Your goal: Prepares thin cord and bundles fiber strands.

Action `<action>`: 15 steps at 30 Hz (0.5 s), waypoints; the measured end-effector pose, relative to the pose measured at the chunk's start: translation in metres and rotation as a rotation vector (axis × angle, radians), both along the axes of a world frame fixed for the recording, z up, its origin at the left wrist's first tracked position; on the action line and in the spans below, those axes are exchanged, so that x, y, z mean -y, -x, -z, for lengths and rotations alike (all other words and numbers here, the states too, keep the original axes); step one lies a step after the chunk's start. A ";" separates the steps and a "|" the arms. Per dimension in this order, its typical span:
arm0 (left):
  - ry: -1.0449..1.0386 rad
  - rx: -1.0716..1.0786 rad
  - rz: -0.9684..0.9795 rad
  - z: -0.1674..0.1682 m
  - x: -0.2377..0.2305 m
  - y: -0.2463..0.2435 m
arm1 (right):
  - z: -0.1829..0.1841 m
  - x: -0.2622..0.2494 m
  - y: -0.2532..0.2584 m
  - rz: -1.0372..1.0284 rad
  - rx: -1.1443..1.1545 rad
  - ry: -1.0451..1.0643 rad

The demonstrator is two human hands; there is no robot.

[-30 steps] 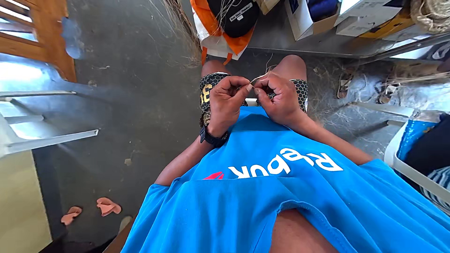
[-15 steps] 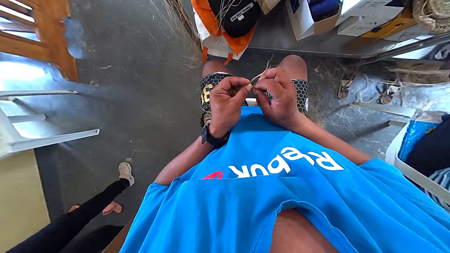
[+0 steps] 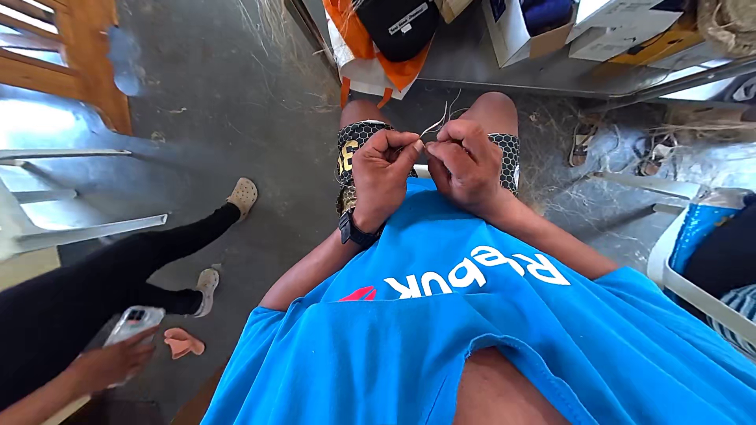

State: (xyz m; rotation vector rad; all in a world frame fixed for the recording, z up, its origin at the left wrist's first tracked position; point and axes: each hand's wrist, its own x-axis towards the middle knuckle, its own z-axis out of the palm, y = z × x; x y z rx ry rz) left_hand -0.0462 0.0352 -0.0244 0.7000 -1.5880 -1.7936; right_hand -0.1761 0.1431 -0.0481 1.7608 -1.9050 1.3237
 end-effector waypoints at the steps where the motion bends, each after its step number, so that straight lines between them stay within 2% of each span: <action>1: -0.016 0.000 0.004 -0.001 0.000 0.000 | 0.001 -0.001 0.000 -0.009 -0.022 0.017; 7: -0.064 0.040 0.032 -0.003 0.002 -0.002 | 0.001 0.001 0.007 -0.125 -0.117 0.049; 11: -0.024 0.096 0.072 -0.005 0.007 -0.005 | 0.000 0.001 0.013 -0.196 -0.026 -0.018; 15: 0.116 0.137 0.097 -0.002 0.007 -0.006 | 0.000 0.001 0.012 -0.199 0.086 -0.046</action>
